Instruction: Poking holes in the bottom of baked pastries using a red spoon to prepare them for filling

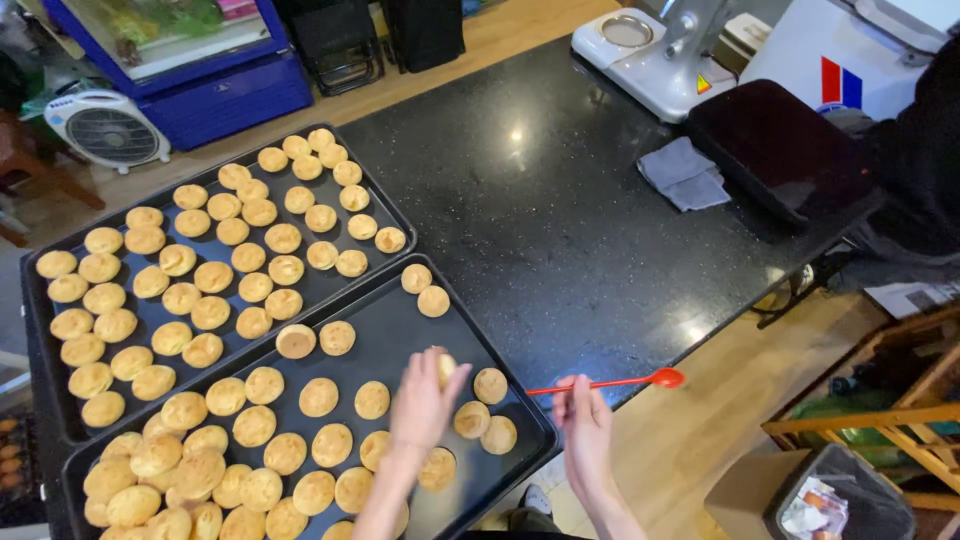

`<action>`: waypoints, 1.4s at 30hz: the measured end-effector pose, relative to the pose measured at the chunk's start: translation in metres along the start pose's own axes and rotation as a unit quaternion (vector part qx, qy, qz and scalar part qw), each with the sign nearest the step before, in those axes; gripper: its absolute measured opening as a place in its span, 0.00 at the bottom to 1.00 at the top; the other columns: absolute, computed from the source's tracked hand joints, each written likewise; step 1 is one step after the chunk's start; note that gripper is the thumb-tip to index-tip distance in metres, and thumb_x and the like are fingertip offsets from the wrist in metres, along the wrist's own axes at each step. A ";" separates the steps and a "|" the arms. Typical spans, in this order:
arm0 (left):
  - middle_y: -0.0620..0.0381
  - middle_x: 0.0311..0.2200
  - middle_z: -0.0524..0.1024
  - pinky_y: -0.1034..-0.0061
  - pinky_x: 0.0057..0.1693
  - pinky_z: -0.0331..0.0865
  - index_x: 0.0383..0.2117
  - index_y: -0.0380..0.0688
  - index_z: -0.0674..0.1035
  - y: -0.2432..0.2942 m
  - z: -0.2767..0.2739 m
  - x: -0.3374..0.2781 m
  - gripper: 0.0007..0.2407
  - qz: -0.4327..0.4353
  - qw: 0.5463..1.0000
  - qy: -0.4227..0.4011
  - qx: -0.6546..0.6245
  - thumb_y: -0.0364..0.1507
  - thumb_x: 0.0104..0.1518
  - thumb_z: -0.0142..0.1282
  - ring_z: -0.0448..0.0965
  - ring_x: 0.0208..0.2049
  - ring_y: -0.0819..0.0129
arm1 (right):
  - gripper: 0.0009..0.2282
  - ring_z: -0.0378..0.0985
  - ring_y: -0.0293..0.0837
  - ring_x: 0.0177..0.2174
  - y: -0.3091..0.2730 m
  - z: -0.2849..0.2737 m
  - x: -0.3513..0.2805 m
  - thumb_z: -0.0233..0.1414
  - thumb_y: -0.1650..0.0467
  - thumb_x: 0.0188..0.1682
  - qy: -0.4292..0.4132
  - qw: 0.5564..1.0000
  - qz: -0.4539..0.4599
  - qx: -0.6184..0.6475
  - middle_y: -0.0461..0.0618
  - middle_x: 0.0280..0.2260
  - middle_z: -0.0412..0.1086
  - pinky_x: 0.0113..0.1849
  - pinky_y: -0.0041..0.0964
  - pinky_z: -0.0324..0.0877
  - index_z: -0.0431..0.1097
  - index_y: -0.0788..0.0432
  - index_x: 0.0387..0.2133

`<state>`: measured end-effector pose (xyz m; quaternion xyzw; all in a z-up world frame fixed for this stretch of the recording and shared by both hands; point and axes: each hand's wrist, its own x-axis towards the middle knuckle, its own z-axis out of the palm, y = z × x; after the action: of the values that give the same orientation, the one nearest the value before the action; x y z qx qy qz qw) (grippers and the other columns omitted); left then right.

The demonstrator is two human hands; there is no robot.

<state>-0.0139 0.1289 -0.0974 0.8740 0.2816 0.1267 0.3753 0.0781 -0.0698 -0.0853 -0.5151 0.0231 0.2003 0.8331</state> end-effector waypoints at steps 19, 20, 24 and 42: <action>0.40 0.32 0.80 0.75 0.26 0.68 0.37 0.38 0.74 0.042 -0.007 0.036 0.14 -0.194 0.754 -0.036 -0.627 0.39 0.66 0.44 0.75 0.24 0.65 | 0.15 0.74 0.41 0.24 -0.068 0.034 -0.018 0.42 0.66 0.59 -0.023 0.968 -0.200 -0.149 0.54 0.27 0.73 0.29 0.32 0.72 0.72 0.67 0.33; 0.40 0.32 0.80 0.75 0.26 0.68 0.37 0.38 0.74 0.059 -0.016 0.016 0.14 -0.191 0.755 -0.034 -0.626 0.39 0.66 0.44 0.75 0.24 0.65 | 0.15 0.74 0.41 0.24 -0.067 0.047 -0.028 0.42 0.66 0.59 -0.026 0.968 -0.202 -0.146 0.54 0.27 0.73 0.29 0.32 0.72 0.72 0.67 0.33; 0.46 0.23 0.72 0.76 0.19 0.54 0.37 0.41 0.78 0.107 -0.051 -0.029 0.18 -0.215 0.806 -0.018 -0.551 0.40 0.64 0.36 0.73 0.21 0.60 | 0.13 0.74 0.40 0.24 -0.063 0.090 -0.058 0.40 0.72 0.58 -0.153 0.901 -0.300 -0.272 0.53 0.28 0.71 0.29 0.31 0.73 0.71 0.66 0.31; 0.49 0.32 0.73 0.75 0.27 0.64 0.40 0.36 0.76 0.049 -0.100 -0.104 0.17 -0.169 0.798 -0.086 -0.572 0.37 0.67 0.37 0.72 0.23 0.66 | 0.13 0.72 0.43 0.18 0.010 0.124 -0.139 0.42 0.72 0.58 -0.124 0.954 -0.190 -0.193 0.52 0.27 0.66 0.23 0.32 0.71 0.74 0.66 0.34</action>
<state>-0.1216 0.0993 0.0059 0.4465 0.2677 0.1238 0.8448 -0.0738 -0.0015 -0.0023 -0.6321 -0.2183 0.1013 0.7366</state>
